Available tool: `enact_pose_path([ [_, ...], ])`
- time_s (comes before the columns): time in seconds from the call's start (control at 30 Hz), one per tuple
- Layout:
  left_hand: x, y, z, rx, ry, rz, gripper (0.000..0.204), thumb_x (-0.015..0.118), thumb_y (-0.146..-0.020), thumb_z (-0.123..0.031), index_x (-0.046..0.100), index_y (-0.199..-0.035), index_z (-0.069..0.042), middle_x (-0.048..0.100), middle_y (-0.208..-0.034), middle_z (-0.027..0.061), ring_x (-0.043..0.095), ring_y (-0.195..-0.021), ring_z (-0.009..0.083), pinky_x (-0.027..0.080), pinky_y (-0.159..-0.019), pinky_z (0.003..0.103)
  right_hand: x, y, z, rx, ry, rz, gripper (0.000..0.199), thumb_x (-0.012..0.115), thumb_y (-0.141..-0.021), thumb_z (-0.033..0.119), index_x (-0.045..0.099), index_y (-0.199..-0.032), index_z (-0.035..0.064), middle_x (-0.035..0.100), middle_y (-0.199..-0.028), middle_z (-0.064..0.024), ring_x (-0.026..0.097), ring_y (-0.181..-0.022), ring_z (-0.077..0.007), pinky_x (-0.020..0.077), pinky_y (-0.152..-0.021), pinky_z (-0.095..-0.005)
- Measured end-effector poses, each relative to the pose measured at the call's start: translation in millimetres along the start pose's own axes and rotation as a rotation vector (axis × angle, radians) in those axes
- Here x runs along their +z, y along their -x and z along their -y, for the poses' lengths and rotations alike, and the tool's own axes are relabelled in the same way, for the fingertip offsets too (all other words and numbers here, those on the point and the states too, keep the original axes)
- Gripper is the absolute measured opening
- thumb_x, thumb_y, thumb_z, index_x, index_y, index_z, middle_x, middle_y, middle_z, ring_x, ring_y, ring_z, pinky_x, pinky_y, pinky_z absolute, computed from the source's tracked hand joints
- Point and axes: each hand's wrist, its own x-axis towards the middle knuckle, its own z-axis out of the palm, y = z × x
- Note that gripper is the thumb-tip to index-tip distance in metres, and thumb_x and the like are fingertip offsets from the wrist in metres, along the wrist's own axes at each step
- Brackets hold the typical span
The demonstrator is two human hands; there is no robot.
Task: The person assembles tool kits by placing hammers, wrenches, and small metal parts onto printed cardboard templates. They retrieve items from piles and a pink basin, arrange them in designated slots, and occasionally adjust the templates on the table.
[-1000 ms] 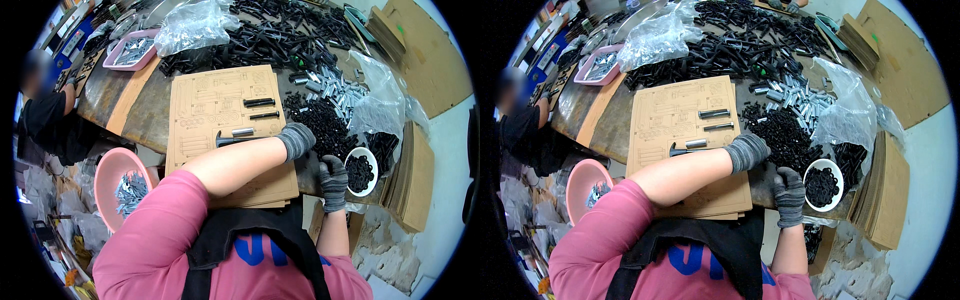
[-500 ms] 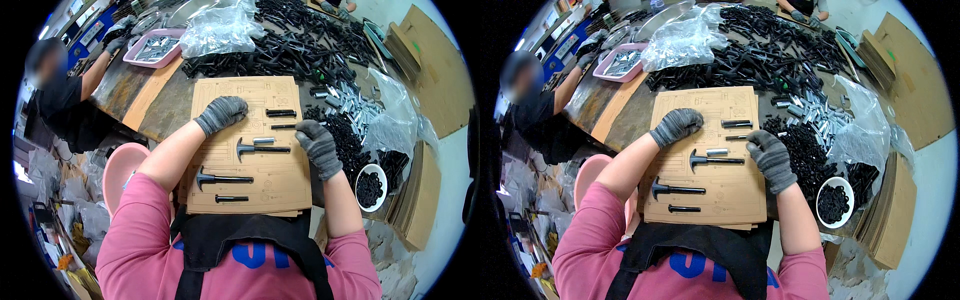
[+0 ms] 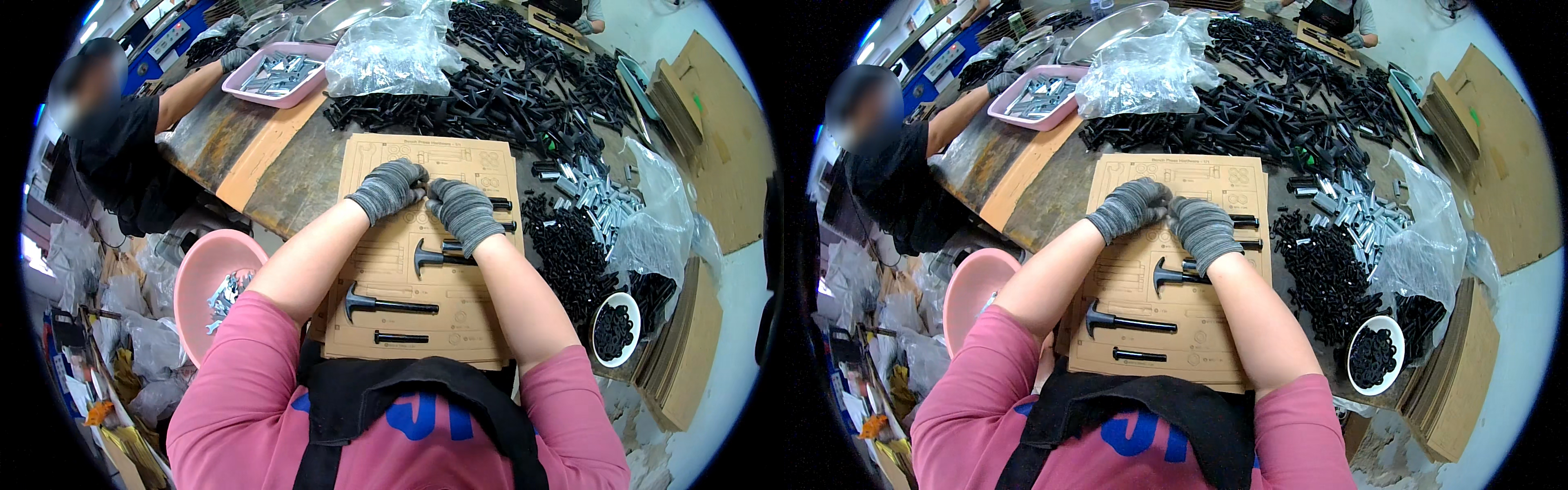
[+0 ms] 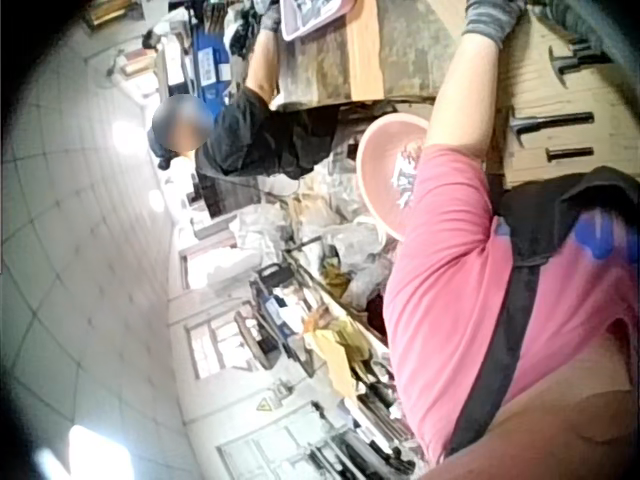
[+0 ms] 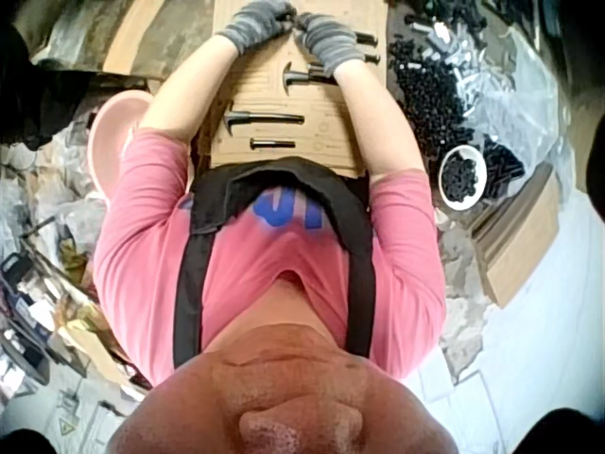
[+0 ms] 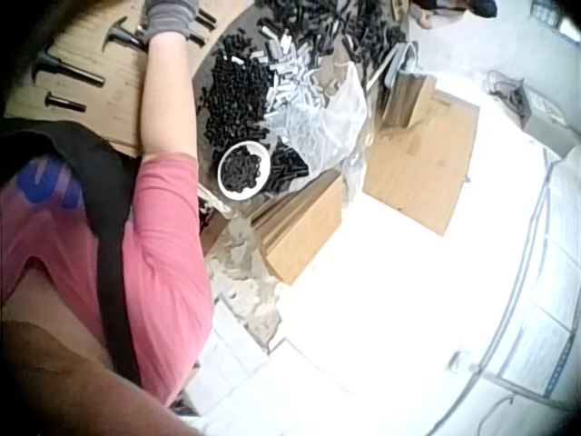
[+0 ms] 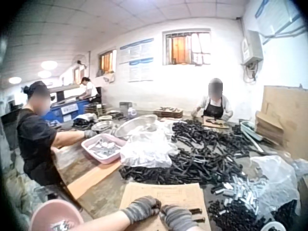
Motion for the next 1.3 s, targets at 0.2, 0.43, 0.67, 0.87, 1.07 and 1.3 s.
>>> enact_pose_path([
  [0.2, 5, -5, 9, 0.245, -0.152, 0.016, 0.026, 0.059, -0.075, -0.009, 0.059, -0.1, -0.013, 0.057, -0.087, 0.014, 0.056, -0.082, 0.0303, 0.044, -0.077, 0.036, -18, 2, -15, -0.043, 0.186, 0.005, 0.022, 0.053, -0.078, 0.022, 0.056, -0.096, 0.0088, 0.062, -0.087, -0.0117, 0.06, -0.082, -0.0283, 0.0477, -0.074, -0.0371],
  [0.43, 0, -11, -1, 0.082, -0.07, 0.225, 0.025, 0.063, -0.072, -0.015, 0.058, -0.096, -0.007, 0.061, -0.086, 0.0128, 0.058, -0.082, 0.029, 0.045, -0.076, 0.035, -3, 0, -15, -0.205, 0.439, -0.024, 0.022, 0.051, -0.079, 0.008, 0.057, -0.1, 0.0105, 0.058, -0.098, -0.0091, 0.056, -0.094, -0.0239, 0.049, -0.077, -0.0345],
  [0.67, 21, -5, -10, -0.025, 0.011, 0.061, 0.024, 0.063, -0.071, -0.019, 0.061, -0.092, -0.006, 0.063, -0.086, 0.0131, 0.059, -0.083, 0.0275, 0.045, -0.076, 0.034, -3, -14, -16, -0.065, 0.416, 0.052, 0.019, 0.054, -0.077, 0.01, 0.061, -0.095, 0.0095, 0.057, -0.097, -0.0113, 0.057, -0.094, -0.0254, 0.0485, -0.078, -0.035],
  [0.87, 22, -2, -16, -0.039, 0.064, -0.013, 0.03, 0.061, -0.073, -0.023, 0.059, -0.097, -0.006, 0.062, -0.091, 0.0125, 0.059, -0.085, 0.0265, 0.045, -0.078, 0.034, -6, -17, -20, 0.021, 0.347, 0.053, 0.018, 0.055, -0.077, 0.015, 0.061, -0.094, 0.0102, 0.058, -0.095, -0.0119, 0.057, -0.091, -0.0267, 0.0484, -0.077, -0.0357],
  [1.07, 15, 0, -28, -0.063, 0.027, 0.036, 0.029, 0.06, -0.073, -0.021, 0.059, -0.098, -0.006, 0.063, -0.091, 0.0114, 0.059, -0.087, 0.0246, 0.045, -0.079, 0.033, -22, 13, -50, -0.069, 0.147, -0.265, 0.017, 0.053, -0.079, 0.023, 0.059, -0.085, 0.0093, 0.057, -0.087, -0.0108, 0.056, -0.083, -0.0273, 0.0464, -0.074, -0.0377],
  [1.3, 18, -5, -29, -0.037, 0.055, 0.057, 0.029, 0.061, -0.072, -0.018, 0.059, -0.098, -0.006, 0.063, -0.088, 0.0111, 0.059, -0.084, 0.0228, 0.045, -0.078, 0.032, -29, 104, -105, -0.056, -0.169, -0.639, 0.013, 0.059, -0.075, 0.018, 0.059, -0.083, 0.0081, 0.06, -0.08, -0.0091, 0.057, -0.077, -0.0267, 0.0456, -0.069, -0.0356],
])
